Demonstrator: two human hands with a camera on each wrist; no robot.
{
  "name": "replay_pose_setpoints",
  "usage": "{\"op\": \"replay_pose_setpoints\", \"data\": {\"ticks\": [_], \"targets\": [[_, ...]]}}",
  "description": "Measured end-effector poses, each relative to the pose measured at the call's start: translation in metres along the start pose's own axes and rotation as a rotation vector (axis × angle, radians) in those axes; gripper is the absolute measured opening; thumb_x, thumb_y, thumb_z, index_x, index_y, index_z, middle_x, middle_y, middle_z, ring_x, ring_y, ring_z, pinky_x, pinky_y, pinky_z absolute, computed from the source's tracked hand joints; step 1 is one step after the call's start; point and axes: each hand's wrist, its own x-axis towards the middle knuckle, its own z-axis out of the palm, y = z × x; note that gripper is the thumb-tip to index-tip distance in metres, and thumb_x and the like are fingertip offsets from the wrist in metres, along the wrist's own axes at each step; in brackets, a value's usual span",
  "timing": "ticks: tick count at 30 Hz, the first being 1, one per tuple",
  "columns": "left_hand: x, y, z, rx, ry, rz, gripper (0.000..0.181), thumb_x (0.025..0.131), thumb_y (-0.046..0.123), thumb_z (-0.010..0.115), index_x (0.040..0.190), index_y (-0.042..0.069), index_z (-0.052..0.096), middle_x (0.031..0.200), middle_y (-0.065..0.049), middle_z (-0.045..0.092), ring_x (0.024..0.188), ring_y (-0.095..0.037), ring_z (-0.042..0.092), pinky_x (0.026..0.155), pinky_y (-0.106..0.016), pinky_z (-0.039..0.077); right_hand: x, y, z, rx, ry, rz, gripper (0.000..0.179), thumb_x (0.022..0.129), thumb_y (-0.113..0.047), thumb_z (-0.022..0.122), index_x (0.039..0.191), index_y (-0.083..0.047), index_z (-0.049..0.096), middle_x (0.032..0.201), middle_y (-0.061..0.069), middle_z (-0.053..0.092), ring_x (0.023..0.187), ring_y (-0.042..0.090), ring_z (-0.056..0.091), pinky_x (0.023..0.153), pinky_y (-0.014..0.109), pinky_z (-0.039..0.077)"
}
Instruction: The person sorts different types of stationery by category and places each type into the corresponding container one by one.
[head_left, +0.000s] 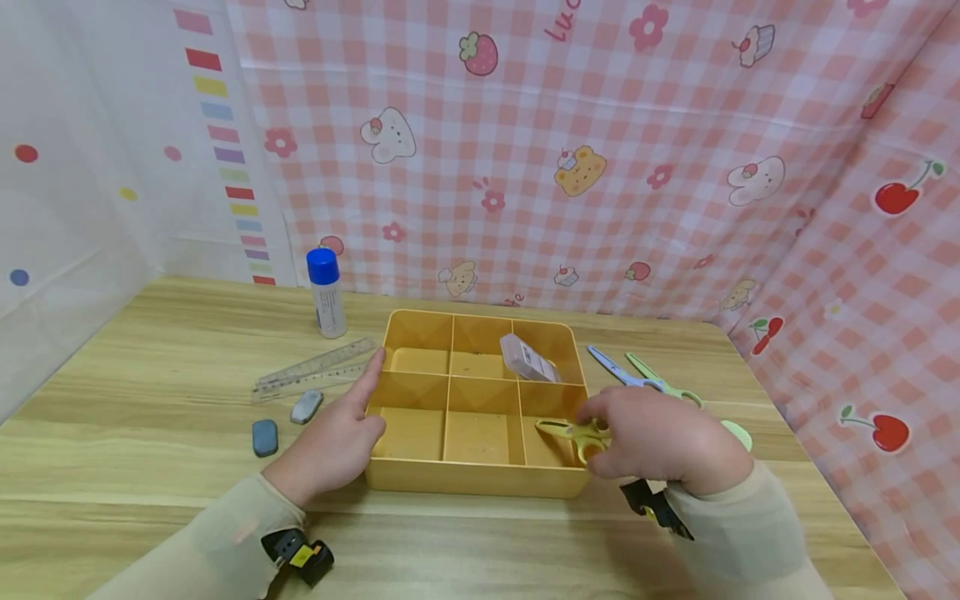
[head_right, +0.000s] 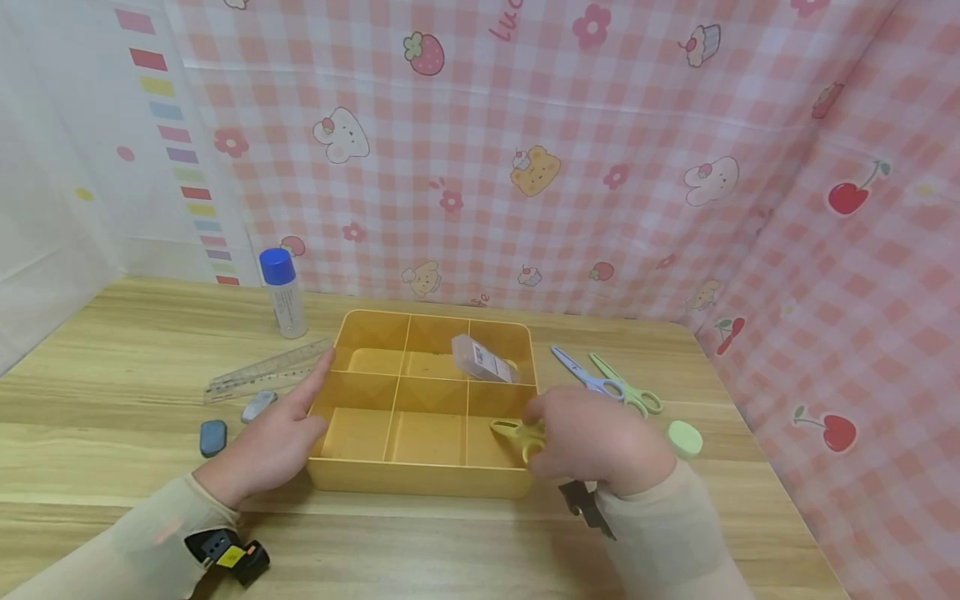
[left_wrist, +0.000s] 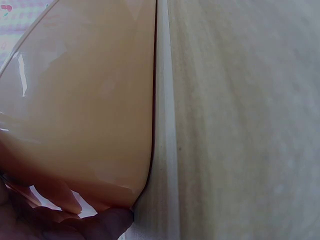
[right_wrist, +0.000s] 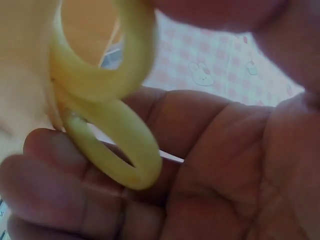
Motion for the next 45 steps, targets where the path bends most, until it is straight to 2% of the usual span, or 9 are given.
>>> {"op": "replay_pose_setpoints", "data": {"ticks": [6,10,17,24,29,39,45], "targets": [[0.0,0.001,0.0,0.0,-0.001,0.002,0.078,0.105,0.012,0.037,0.171,0.023,-0.005,0.178,-0.01,0.007,0.162,-0.037,0.015,0.129,-0.06,0.017,0.002,0.0,0.001,0.021,-0.006,0.002,0.037,0.077,-0.023,0.079,0.113,-0.02,0.077,0.1,-0.008,0.072,0.082,0.015,0.059,0.075,0.035,0.053],[0.0,0.001,0.0,0.008,0.005,0.006,0.079,0.105,0.012,0.038,0.171,0.023,-0.004,0.178,-0.01,0.008,0.162,-0.037,0.016,0.129,-0.06,0.017,0.002,-0.001,0.0,0.04,-0.019,0.012,0.035,0.079,-0.025,0.083,0.113,-0.019,0.077,0.097,-0.008,0.071,0.082,0.014,0.059,0.076,0.035,0.053],[-0.001,0.0,0.0,0.017,0.01,0.009,0.079,0.105,0.012,0.038,0.171,0.022,-0.004,0.177,-0.012,0.009,0.162,-0.038,0.017,0.129,-0.06,0.018,0.003,-0.001,-0.001,0.053,-0.035,0.026,0.04,0.08,-0.028,0.089,0.117,-0.018,0.078,0.101,-0.009,0.072,0.087,0.014,0.06,0.082,0.038,0.054],[-0.001,0.0,0.0,0.016,0.008,-0.001,0.079,0.105,0.012,0.038,0.171,0.023,-0.004,0.177,-0.013,0.009,0.161,-0.039,0.018,0.129,-0.061,0.018,0.003,0.002,-0.001,0.062,-0.046,0.047,0.046,0.081,-0.03,0.089,0.124,-0.016,0.077,0.12,-0.003,0.074,0.101,0.017,0.065,0.092,0.045,0.058],[-0.001,0.0,0.0,0.008,0.005,0.004,0.078,0.105,0.012,0.038,0.171,0.023,-0.004,0.177,-0.012,0.009,0.162,-0.039,0.017,0.129,-0.061,0.018,0.002,0.007,-0.001,0.094,-0.034,0.022,0.052,0.08,-0.028,0.089,0.128,-0.015,0.075,0.127,0.0,0.073,0.104,0.017,0.066,0.094,0.044,0.057],[0.0,0.001,0.0,-0.001,-0.007,-0.001,0.078,0.106,0.013,0.038,0.171,0.022,-0.004,0.178,-0.008,0.006,0.163,-0.037,0.015,0.129,-0.061,0.016,0.002,0.011,0.0,0.087,-0.037,-0.02,0.045,0.08,-0.027,0.089,0.122,-0.019,0.076,0.122,-0.003,0.073,0.099,0.015,0.065,0.09,0.041,0.057],[0.0,0.001,0.0,-0.006,-0.009,0.003,0.078,0.105,0.012,0.037,0.17,0.022,-0.005,0.178,-0.007,0.004,0.163,-0.037,0.013,0.129,-0.061,0.015,0.002,0.01,-0.001,0.115,-0.043,0.004,0.048,0.079,-0.027,0.089,0.124,-0.018,0.075,0.118,-0.005,0.073,0.095,0.013,0.064,0.088,0.04,0.056]]}}
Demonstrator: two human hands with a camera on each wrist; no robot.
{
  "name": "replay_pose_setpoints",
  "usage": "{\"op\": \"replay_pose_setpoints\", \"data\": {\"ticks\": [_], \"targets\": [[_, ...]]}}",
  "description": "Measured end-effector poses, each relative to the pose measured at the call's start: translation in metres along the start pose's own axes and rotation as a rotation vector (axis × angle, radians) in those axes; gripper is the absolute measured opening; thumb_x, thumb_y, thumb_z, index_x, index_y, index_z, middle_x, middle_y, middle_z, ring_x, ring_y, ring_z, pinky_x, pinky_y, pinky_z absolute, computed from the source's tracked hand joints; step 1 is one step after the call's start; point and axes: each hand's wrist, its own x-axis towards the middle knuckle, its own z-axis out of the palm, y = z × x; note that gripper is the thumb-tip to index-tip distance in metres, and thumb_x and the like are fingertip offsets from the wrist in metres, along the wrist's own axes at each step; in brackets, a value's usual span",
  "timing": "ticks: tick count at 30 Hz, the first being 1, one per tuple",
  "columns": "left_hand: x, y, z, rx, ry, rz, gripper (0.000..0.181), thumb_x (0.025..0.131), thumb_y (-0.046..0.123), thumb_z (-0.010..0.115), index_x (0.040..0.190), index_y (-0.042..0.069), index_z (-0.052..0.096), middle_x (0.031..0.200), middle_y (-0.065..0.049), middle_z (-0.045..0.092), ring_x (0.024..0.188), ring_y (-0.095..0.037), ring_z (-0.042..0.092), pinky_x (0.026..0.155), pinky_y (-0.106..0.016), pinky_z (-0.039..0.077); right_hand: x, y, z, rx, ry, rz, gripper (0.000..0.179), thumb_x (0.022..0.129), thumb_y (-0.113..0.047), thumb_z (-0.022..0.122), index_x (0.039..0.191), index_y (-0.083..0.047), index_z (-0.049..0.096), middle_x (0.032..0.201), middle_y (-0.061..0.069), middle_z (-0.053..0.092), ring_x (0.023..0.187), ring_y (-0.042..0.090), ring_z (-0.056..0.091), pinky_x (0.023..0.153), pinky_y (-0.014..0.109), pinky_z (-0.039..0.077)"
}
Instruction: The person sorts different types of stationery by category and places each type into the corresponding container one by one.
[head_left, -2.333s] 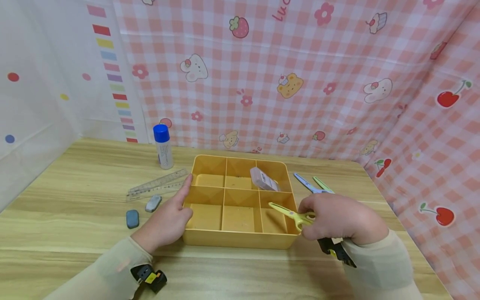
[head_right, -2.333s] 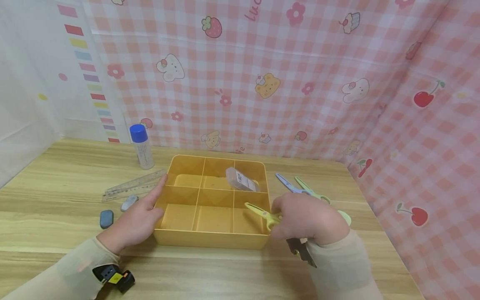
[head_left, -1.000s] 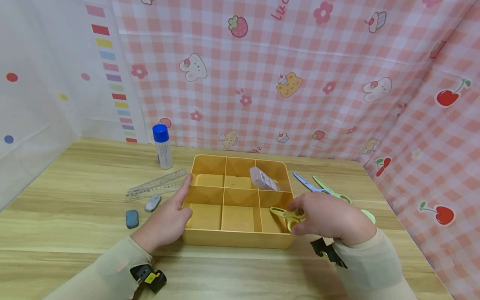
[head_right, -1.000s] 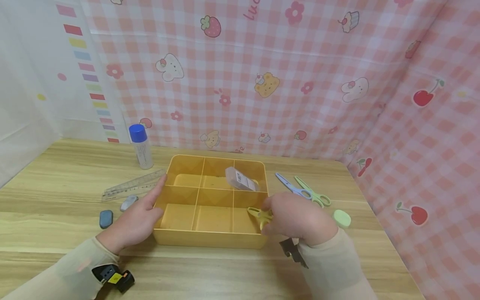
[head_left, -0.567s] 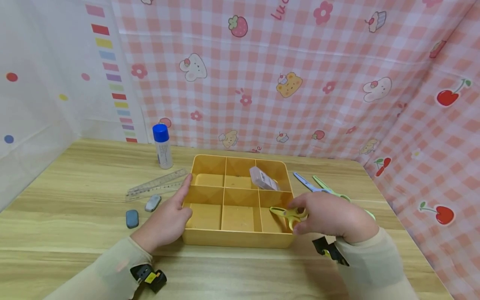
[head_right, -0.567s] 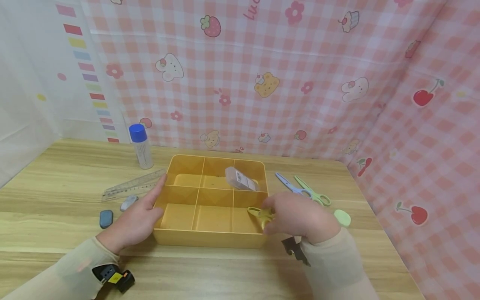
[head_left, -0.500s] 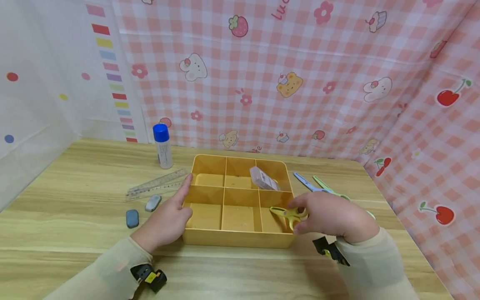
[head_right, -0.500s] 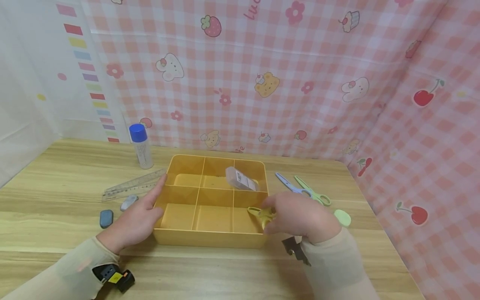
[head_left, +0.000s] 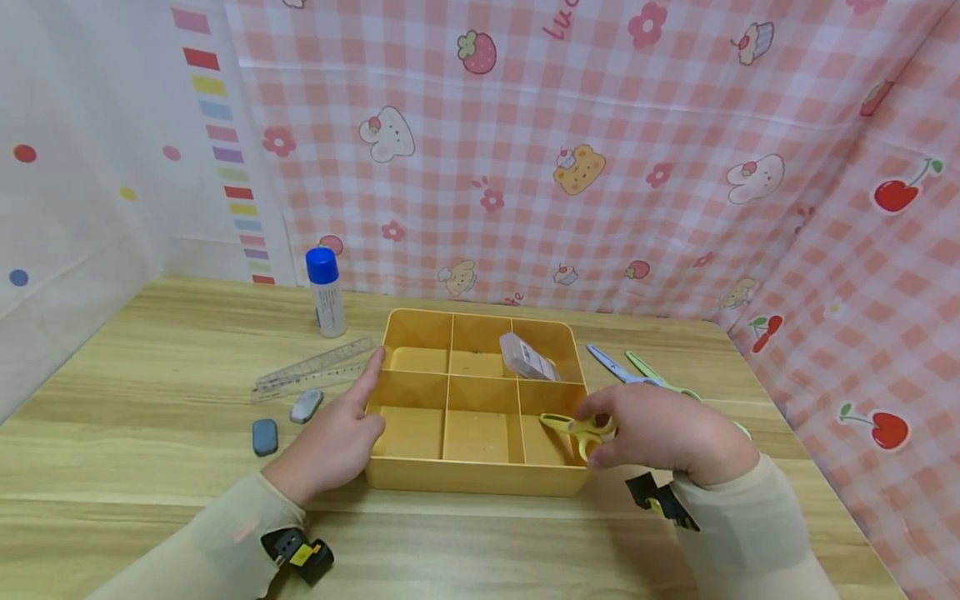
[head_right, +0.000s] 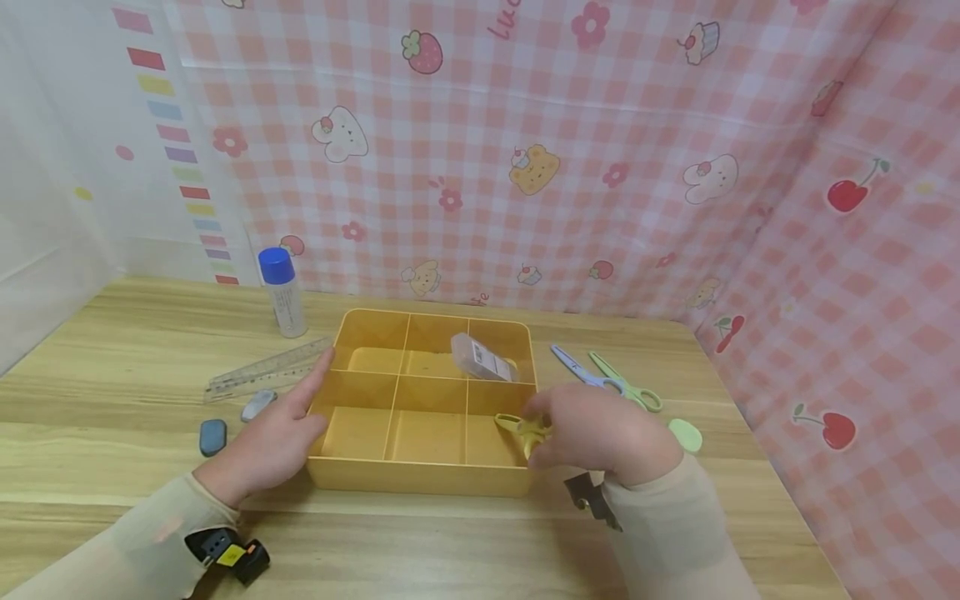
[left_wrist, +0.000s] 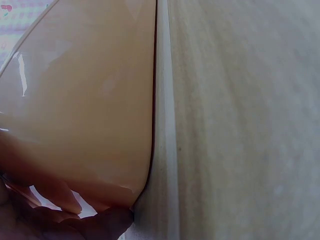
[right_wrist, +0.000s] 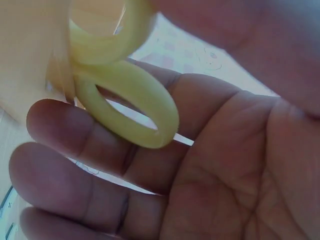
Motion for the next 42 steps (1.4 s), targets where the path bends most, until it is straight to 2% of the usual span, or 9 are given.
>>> {"op": "replay_pose_setpoints", "data": {"ticks": [7,11,14,18,28,32,35,38,42], "targets": [[0.0,0.001,0.0,0.003,0.001,0.001,0.078,0.105,0.012,0.037,0.171,0.022,-0.005,0.178,-0.008,0.005,0.163,-0.036,0.014,0.13,-0.06,0.015,-0.001,0.002,-0.002,0.038,0.005,0.018,0.055,0.079,-0.033,0.089,0.128,-0.015,0.071,0.11,-0.006,0.073,0.093,0.013,0.064,0.085,0.039,0.056],[0.0,0.001,0.0,0.008,0.001,-0.001,0.078,0.105,0.012,0.037,0.171,0.021,-0.005,0.178,-0.009,0.006,0.163,-0.037,0.014,0.13,-0.06,0.016,-0.001,0.004,-0.005,0.013,0.004,0.042,0.061,0.084,-0.044,0.084,0.134,-0.012,0.067,0.11,-0.001,0.072,0.094,0.016,0.066,0.086,0.044,0.057],[0.0,0.001,-0.001,0.001,0.0,0.0,0.078,0.105,0.011,0.037,0.171,0.021,-0.005,0.178,-0.008,0.005,0.163,-0.037,0.014,0.13,-0.06,0.015,-0.001,0.006,-0.008,-0.013,0.014,0.047,0.058,0.091,-0.044,0.078,0.136,-0.01,0.065,0.109,0.001,0.073,0.091,0.016,0.067,0.082,0.043,0.058],[-0.001,0.001,-0.002,0.0,0.001,0.0,0.078,0.105,0.011,0.037,0.171,0.021,-0.005,0.178,-0.008,0.005,0.163,-0.036,0.013,0.13,-0.061,0.015,-0.001,0.01,-0.012,-0.023,0.071,0.055,0.047,0.099,-0.038,0.07,0.136,-0.008,0.064,0.105,0.001,0.074,0.086,0.015,0.067,0.078,0.041,0.058],[-0.001,0.0,0.0,0.009,0.005,-0.005,0.079,0.105,0.012,0.037,0.17,0.023,-0.005,0.178,-0.006,0.004,0.163,-0.035,0.014,0.13,-0.059,0.016,0.009,0.033,-0.015,-0.017,0.247,0.105,0.041,0.106,-0.025,0.059,0.139,-0.001,0.061,0.113,0.015,0.075,0.088,0.023,0.07,0.081,0.05,0.06],[0.0,0.0,0.001,0.013,0.01,-0.011,0.079,0.105,0.012,0.038,0.17,0.024,-0.004,0.178,-0.008,0.007,0.162,-0.036,0.016,0.13,-0.059,0.017,0.012,0.044,-0.013,-0.038,0.234,0.147,0.046,0.105,-0.024,0.06,0.143,0.003,0.057,0.126,0.026,0.071,0.104,0.037,0.072,0.093,0.059,0.057],[0.0,0.0,0.001,0.02,0.016,-0.014,0.079,0.105,0.013,0.038,0.171,0.025,-0.004,0.177,-0.01,0.009,0.162,-0.036,0.017,0.129,-0.058,0.018,0.018,0.054,-0.012,-0.072,0.187,0.187,0.052,0.104,-0.027,0.062,0.146,0.004,0.056,0.139,0.032,0.063,0.125,0.049,0.064,0.104,0.066,0.051],[-0.001,0.0,0.0,0.025,0.02,-0.014,0.079,0.105,0.013,0.038,0.17,0.025,-0.004,0.177,-0.01,0.009,0.161,-0.036,0.018,0.129,-0.059,0.019,0.025,0.066,-0.01,-0.083,0.16,0.226,0.058,0.102,-0.028,0.065,0.148,0.005,0.053,0.146,0.032,0.058,0.134,0.053,0.056,0.11,0.069,0.045],[-0.001,0.001,0.0,0.024,0.02,-0.013,0.079,0.105,0.014,0.038,0.171,0.025,-0.004,0.177,-0.01,0.01,0.161,-0.037,0.019,0.129,-0.059,0.019,0.032,0.082,-0.008,-0.101,0.128,0.272,0.064,0.101,-0.028,0.067,0.152,0.006,0.048,0.149,0.034,0.054,0.137,0.054,0.053,0.112,0.07,0.043]]}}
